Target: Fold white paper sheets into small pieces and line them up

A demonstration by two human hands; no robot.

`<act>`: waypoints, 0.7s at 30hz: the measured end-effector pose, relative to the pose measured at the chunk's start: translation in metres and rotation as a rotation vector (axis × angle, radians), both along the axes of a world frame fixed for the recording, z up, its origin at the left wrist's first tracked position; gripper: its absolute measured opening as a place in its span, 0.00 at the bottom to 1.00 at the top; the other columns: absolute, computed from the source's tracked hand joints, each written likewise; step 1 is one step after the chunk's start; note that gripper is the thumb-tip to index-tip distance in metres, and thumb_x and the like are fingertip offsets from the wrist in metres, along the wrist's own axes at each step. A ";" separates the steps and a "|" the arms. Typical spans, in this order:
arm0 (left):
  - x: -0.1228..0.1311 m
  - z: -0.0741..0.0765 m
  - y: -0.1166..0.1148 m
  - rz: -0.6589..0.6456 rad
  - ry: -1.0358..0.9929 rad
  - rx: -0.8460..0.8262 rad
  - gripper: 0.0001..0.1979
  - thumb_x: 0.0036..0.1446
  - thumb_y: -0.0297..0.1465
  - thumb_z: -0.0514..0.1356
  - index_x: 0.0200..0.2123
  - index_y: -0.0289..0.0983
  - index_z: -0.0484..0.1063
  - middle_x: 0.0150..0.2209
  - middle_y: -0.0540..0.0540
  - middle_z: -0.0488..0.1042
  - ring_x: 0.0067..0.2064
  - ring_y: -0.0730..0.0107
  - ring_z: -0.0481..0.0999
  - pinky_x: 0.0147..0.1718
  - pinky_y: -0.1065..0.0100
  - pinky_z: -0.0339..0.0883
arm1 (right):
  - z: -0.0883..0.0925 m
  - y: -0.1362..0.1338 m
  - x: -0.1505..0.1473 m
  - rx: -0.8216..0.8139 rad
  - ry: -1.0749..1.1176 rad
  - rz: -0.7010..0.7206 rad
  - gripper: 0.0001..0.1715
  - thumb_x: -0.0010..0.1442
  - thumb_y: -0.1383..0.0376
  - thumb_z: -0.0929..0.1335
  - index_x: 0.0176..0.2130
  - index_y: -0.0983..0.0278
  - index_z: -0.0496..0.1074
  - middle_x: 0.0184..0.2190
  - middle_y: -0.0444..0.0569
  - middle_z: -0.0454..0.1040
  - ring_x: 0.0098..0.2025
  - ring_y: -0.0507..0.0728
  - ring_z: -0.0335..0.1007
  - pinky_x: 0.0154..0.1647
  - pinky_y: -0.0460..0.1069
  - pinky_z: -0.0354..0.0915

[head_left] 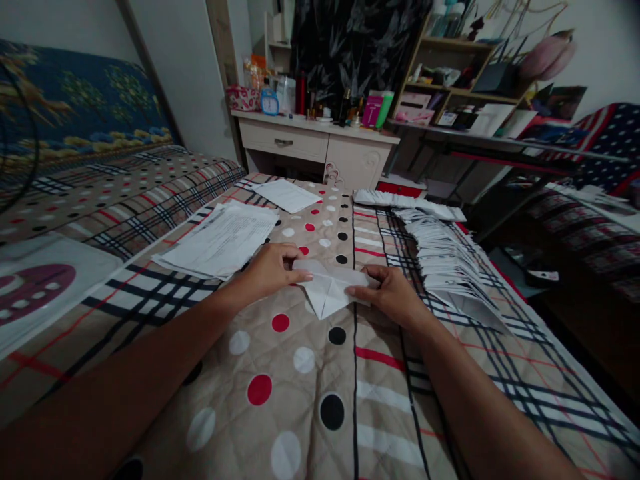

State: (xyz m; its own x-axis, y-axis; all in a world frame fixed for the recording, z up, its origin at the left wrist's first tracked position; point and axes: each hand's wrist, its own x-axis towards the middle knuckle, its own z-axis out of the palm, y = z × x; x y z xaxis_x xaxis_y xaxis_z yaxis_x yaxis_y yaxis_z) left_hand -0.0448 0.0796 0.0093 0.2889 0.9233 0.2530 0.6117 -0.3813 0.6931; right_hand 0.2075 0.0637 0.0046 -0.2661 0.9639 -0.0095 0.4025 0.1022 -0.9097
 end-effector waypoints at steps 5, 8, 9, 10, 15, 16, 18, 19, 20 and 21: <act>0.001 0.008 -0.007 0.058 0.000 0.561 0.04 0.53 0.29 0.65 0.28 0.37 0.73 0.31 0.48 0.76 0.35 0.68 0.74 0.39 0.64 0.64 | 0.008 -0.007 -0.008 0.557 -0.017 -0.249 0.08 0.51 0.65 0.71 0.26 0.61 0.67 0.26 0.44 0.70 0.30 0.55 0.66 0.34 0.50 0.63; -0.004 0.007 -0.011 -0.019 0.186 0.781 0.05 0.53 0.24 0.61 0.30 0.39 0.73 0.33 0.48 0.77 0.38 0.65 0.74 0.42 0.60 0.61 | 0.008 -0.011 -0.005 0.836 -0.182 -0.224 0.09 0.50 0.74 0.66 0.28 0.60 0.66 0.32 0.47 0.71 0.39 0.58 0.68 0.43 0.53 0.62; -0.005 0.006 -0.012 -0.055 0.243 0.815 0.06 0.53 0.22 0.60 0.31 0.39 0.73 0.34 0.47 0.77 0.38 0.65 0.73 0.42 0.60 0.61 | 0.007 -0.011 -0.003 0.877 -0.253 -0.200 0.11 0.48 0.76 0.65 0.29 0.60 0.66 0.33 0.47 0.72 0.40 0.59 0.68 0.44 0.54 0.61; -0.005 0.004 -0.013 -0.086 0.297 0.833 0.08 0.52 0.21 0.58 0.32 0.39 0.72 0.35 0.47 0.77 0.38 0.65 0.73 0.42 0.60 0.60 | 0.004 -0.010 -0.001 0.899 -0.328 -0.176 0.13 0.46 0.77 0.64 0.29 0.60 0.65 0.34 0.48 0.72 0.42 0.59 0.68 0.44 0.54 0.60; -0.005 -0.004 -0.009 -0.175 0.470 0.774 0.12 0.51 0.17 0.54 0.33 0.38 0.72 0.36 0.45 0.77 0.40 0.62 0.72 0.41 0.59 0.60 | -0.006 -0.003 0.005 0.830 -0.582 0.004 0.14 0.42 0.77 0.64 0.30 0.61 0.67 0.35 0.49 0.73 0.41 0.60 0.66 0.41 0.53 0.56; -0.005 -0.006 -0.008 -0.206 0.487 0.740 0.12 0.51 0.17 0.54 0.33 0.38 0.71 0.36 0.45 0.76 0.40 0.62 0.72 0.41 0.60 0.60 | -0.007 -0.003 0.005 0.805 -0.604 0.049 0.15 0.41 0.76 0.65 0.30 0.61 0.67 0.35 0.49 0.73 0.41 0.60 0.66 0.41 0.53 0.56; -0.005 -0.009 -0.006 -0.295 0.504 0.640 0.12 0.51 0.17 0.54 0.34 0.37 0.71 0.36 0.45 0.75 0.41 0.63 0.72 0.40 0.61 0.61 | -0.006 -0.003 0.003 0.750 -0.631 0.127 0.15 0.39 0.75 0.65 0.30 0.62 0.68 0.35 0.49 0.73 0.42 0.60 0.67 0.42 0.53 0.56; -0.006 -0.011 -0.005 -0.339 0.498 0.579 0.12 0.51 0.17 0.55 0.34 0.37 0.72 0.37 0.45 0.75 0.42 0.63 0.72 0.41 0.62 0.62 | -0.006 -0.005 0.003 0.722 -0.638 0.157 0.15 0.39 0.75 0.65 0.31 0.62 0.68 0.34 0.49 0.73 0.42 0.60 0.67 0.43 0.53 0.56; -0.006 -0.012 -0.005 -0.373 0.483 0.516 0.11 0.52 0.18 0.55 0.35 0.37 0.72 0.38 0.45 0.75 0.43 0.64 0.72 0.42 0.64 0.62 | -0.005 -0.006 0.002 0.696 -0.640 0.178 0.14 0.39 0.74 0.66 0.31 0.62 0.69 0.34 0.49 0.72 0.42 0.60 0.67 0.44 0.54 0.56; -0.007 -0.013 -0.005 -0.391 0.462 0.456 0.11 0.52 0.18 0.56 0.35 0.38 0.72 0.39 0.45 0.75 0.44 0.64 0.72 0.43 0.65 0.63 | -0.004 -0.007 0.002 0.674 -0.635 0.191 0.14 0.41 0.73 0.66 0.31 0.62 0.69 0.35 0.49 0.72 0.42 0.60 0.67 0.45 0.54 0.57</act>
